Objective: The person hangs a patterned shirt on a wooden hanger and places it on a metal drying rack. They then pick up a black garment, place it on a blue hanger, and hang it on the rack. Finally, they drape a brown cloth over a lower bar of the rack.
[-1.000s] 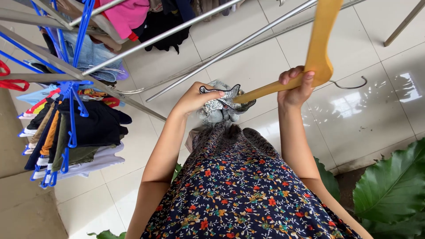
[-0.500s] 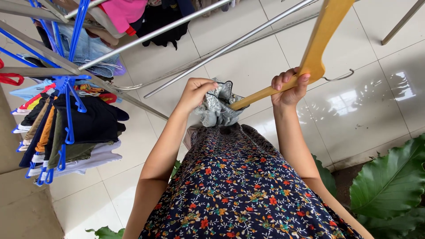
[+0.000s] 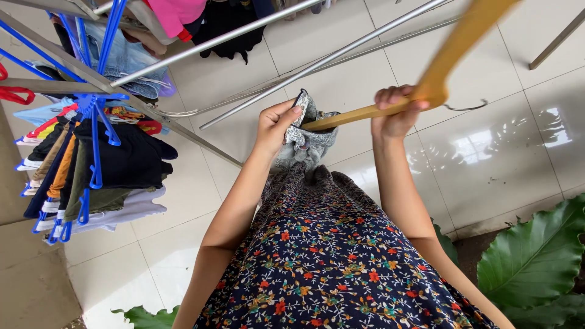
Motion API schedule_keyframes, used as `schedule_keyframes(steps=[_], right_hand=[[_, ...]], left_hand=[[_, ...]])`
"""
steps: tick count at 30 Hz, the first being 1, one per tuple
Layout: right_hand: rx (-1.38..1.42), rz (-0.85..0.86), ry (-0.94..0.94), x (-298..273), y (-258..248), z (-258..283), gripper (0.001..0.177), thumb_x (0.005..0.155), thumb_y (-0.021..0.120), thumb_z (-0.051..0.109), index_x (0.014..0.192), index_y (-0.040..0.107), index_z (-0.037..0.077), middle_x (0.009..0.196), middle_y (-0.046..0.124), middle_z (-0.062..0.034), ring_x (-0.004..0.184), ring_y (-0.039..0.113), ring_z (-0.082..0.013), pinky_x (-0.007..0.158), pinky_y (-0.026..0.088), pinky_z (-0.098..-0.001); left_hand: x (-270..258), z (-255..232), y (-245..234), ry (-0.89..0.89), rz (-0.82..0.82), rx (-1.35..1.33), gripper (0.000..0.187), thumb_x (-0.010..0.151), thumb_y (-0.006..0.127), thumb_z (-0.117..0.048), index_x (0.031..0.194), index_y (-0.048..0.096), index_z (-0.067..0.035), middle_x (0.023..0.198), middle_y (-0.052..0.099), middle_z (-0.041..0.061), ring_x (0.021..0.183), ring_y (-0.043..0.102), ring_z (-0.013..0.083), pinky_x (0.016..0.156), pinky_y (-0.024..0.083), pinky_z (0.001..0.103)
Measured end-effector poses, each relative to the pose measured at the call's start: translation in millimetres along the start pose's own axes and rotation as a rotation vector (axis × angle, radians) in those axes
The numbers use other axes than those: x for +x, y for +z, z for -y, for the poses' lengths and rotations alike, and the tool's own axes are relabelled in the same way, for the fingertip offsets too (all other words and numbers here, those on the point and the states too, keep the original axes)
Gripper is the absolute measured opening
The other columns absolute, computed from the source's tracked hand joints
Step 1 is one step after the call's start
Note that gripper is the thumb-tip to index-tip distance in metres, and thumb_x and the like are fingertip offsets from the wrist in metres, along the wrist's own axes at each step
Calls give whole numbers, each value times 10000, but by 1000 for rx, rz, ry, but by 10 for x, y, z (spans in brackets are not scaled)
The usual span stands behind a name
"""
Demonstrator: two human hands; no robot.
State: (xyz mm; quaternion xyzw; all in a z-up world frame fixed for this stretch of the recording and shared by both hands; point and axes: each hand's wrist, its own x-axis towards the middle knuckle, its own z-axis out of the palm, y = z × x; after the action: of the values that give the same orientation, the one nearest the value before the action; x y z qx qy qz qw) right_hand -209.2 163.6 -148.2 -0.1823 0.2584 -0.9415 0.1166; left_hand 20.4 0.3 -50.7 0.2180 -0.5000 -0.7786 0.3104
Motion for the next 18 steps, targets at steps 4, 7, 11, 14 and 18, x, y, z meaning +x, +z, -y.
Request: schedule_keyframes(steps=[4,7,11,14,18], right_hand=[[-160,127,45,-413,-18,-327,532,759,771,644,831,670,126,622,634,-111,535,668,-285,612,580,-399],[-403,264,182,-629,-174,-223,484,576,987,363,760,697,22,625,661,-180,531,650,-300,614,563,-406],[-819,356,332,-637,-411,137,379,607,1017,167,865,779,24,769,737,-128,738,669,-186,733,554,-333],[-897,388,345,-628,-526,357,338,639,996,74,897,787,12,842,747,-156,860,703,-259,867,538,-371],[-1044,506,319,-531,-728,536,327,630,979,58,905,802,41,889,769,-149,951,718,-367,1047,487,-441]], left_hand=[[106,-23,12,14,-110,-103,263,907,763,-89,1148,756,15,963,782,97,871,721,89,780,607,238],[198,180,-289,88,-285,-177,172,837,703,45,1007,725,51,793,700,101,721,701,125,673,575,206],[188,220,-709,104,-269,-218,261,916,702,-19,1170,711,42,981,765,102,934,747,147,864,603,264],[141,206,-834,129,-216,-121,305,911,704,-33,1202,705,60,1026,768,152,987,744,169,897,601,290],[75,43,-703,189,-240,28,290,956,724,-100,1223,720,13,1113,769,131,1082,688,131,965,561,284]])
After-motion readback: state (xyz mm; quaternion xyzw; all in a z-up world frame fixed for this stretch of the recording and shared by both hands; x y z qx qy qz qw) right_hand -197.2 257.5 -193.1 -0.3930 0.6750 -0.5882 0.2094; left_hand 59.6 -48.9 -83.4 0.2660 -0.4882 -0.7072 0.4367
